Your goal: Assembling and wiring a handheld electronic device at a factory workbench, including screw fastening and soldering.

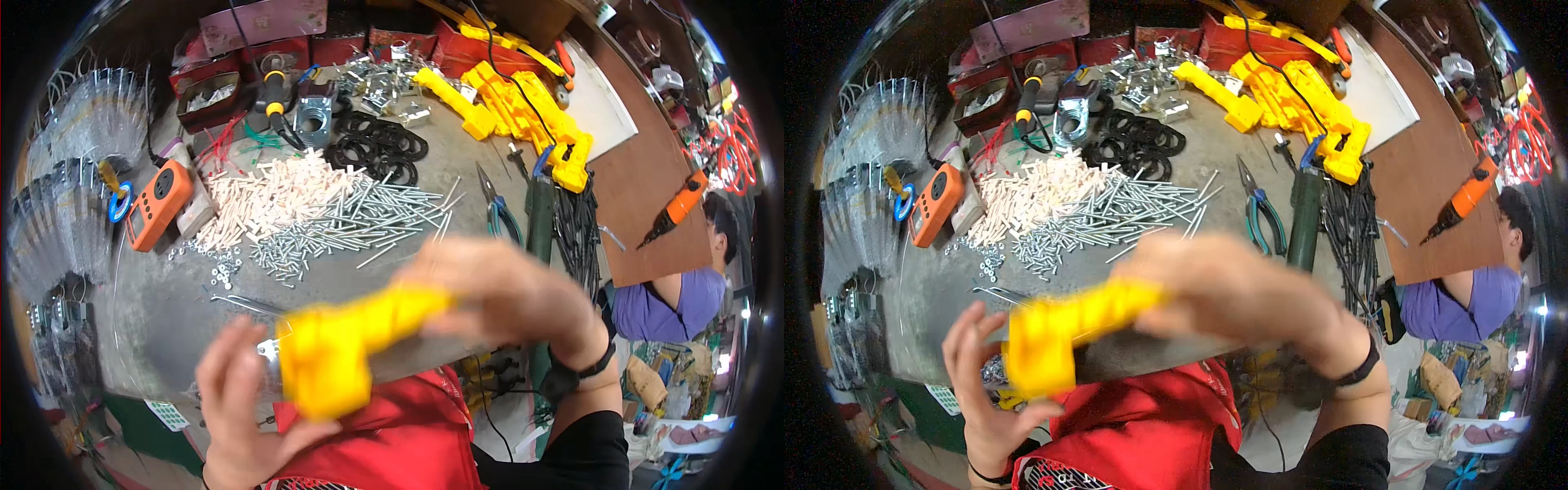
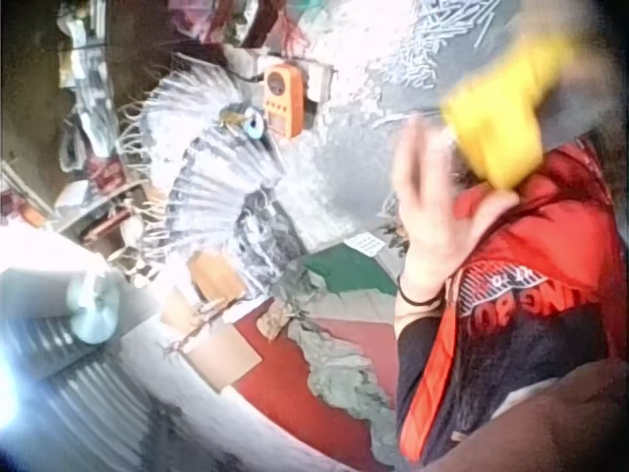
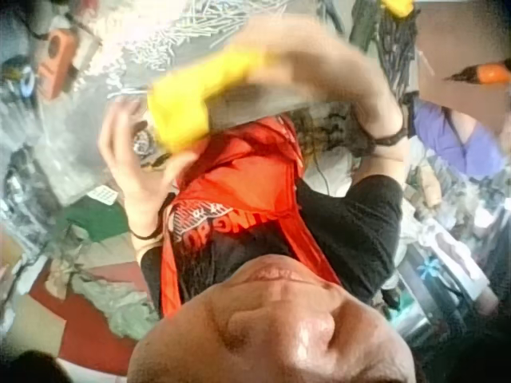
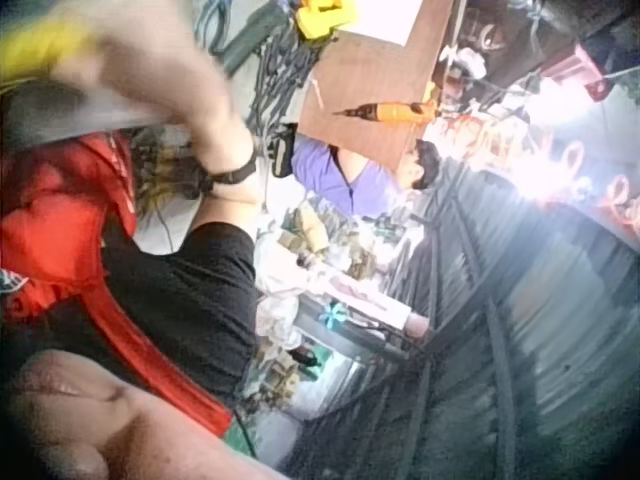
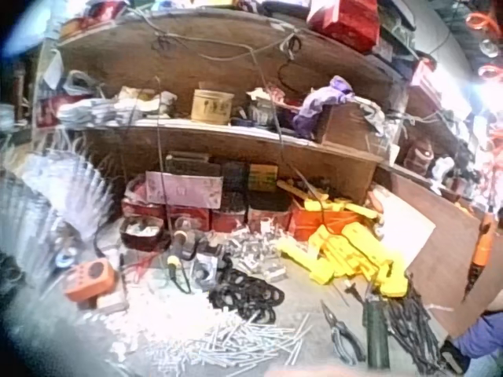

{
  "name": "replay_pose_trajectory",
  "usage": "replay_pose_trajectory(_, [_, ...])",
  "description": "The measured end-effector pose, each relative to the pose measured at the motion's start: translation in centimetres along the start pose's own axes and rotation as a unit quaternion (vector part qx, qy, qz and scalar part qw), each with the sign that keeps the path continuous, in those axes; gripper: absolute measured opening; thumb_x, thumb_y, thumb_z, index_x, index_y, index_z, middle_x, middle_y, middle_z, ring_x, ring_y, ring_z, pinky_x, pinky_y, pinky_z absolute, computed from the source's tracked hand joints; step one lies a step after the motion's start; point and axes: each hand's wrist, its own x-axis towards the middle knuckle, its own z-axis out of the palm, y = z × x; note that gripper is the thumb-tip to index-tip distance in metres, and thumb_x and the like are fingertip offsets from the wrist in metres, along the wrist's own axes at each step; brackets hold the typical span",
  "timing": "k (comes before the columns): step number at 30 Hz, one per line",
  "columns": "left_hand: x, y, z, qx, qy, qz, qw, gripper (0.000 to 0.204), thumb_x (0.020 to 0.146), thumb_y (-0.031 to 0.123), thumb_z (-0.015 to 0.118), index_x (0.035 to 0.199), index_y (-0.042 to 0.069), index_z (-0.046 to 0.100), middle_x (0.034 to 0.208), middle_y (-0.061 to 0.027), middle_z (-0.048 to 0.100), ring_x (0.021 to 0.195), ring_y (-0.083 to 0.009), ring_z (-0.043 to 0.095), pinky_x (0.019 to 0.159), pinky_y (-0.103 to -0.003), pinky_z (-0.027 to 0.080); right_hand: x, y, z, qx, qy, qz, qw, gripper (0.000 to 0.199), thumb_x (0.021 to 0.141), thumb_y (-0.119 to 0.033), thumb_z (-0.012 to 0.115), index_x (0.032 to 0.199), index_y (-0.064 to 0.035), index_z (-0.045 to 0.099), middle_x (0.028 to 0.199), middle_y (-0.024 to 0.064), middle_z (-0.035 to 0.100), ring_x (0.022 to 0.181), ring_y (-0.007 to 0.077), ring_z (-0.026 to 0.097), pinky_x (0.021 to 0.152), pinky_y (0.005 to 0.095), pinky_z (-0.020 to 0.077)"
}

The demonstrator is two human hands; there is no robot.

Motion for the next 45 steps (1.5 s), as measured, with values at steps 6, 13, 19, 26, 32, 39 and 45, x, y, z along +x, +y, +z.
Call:
replay_pose_trajectory(6, [-0.1,1.4,-2.3,-0.035,-0.162,0.042,0.985,0.05,0.063,0.032,0.087,0.099,0.003,0.067,0.098,-0.0178,0.068,0.087,-0.0306,0.067,0.072,-0.038,0.052,0.3,1.2,-3.1,0.125,0.008,0.129,0.984,0.035,0.086,-0.015,0.065,0.119,-0.0014,0.064,0.117,0.0103,0.068,0.102,0.0217,0.066,0.086,0.0338,0.0524])
replay_pose_trajectory(13, [-1.7,1.0,-2.2,-0.074,-0.024,-0.076,0.994,0.049,0.074,0.041,0.075,0.098,-0.001,0.064,0.101,-0.0186,0.064,0.087,-0.0286,0.064,0.077,-0.037,0.049,-3.1,13.2,-0.7,-0.366,0.045,0.14,0.919,0.027,0.075,0.0,0.063,0.101,-0.005,0.063,0.101,0.0133,0.063,0.1,0.0338,0.06,0.084,0.0428,0.0501])
replay_pose_trajectory(19, [-2.2,0.1,-2.0,-0.066,-0.004,-0.083,0.994,0.058,0.066,0.042,0.085,0.102,0.0,0.066,0.1,-0.0182,0.067,0.085,-0.0279,0.065,0.074,-0.035,0.051,-3.3,11.9,-2.0,-0.433,-0.014,0.165,0.886,0.019,0.075,-0.005,0.066,0.09,-0.0042,0.055,0.094,0.0128,0.061,0.093,0.0333,0.06,0.076,0.0431,0.0492])
replay_pose_trajectory(26, [-3.1,-0.6,-0.6,-0.375,0.178,-0.245,0.876,0.073,0.086,0.061,0.059,0.128,0.003,0.047,0.112,-0.019,0.057,0.092,-0.0269,0.061,0.056,-0.03,0.052,-2.8,10.7,-2.7,-0.415,0.059,0.172,0.892,0.014,0.078,-0.008,0.063,0.09,-0.0042,0.057,0.087,0.014,0.06,0.088,0.0341,0.061,0.074,0.0443,0.0505])
replay_pose_trajectory(32, [-2.1,-0.6,-0.6,-0.48,0.146,-0.248,0.829,0.076,0.087,0.054,0.059,0.137,0.001,0.042,0.116,-0.0203,0.057,0.091,-0.0254,0.062,0.055,-0.03,0.051,-1.6,12.2,-1.5,-0.33,-0.057,0.125,0.934,0.025,0.074,-0.002,0.06,0.098,-0.0039,0.058,0.092,0.0147,0.06,0.09,0.0358,0.062,0.076,0.0449,0.0515])
replay_pose_trajectory(39, [-1.6,-0.1,-0.8,-0.351,0.081,-0.386,0.849,0.062,0.081,0.025,0.071,0.13,-0.004,0.048,0.108,-0.0157,0.065,0.098,-0.0255,0.066,0.075,-0.032,0.055,0.8,6.5,-0.5,-0.185,0.105,0.183,0.96,0.033,0.076,0.001,0.064,0.108,-0.0042,0.058,0.086,0.009,0.062,0.078,0.0209,0.063,0.068,0.0323,0.0499])
replay_pose_trajectory(45, [0.6,-0.9,0.4,-0.508,0.072,-0.366,0.776,0.059,0.083,0.007,0.072,0.134,-0.001,0.044,0.125,-0.0124,0.059,0.114,-0.0201,0.06,0.096,-0.034,0.048,4.7,-4.0,4.6,0.4,0.25,0.113,0.875,0.02,0.09,-0.002,0.065,0.107,0.0046,0.058,0.089,0.0003,0.058,0.075,0.0028,0.052,0.065,0.0176,0.0411])
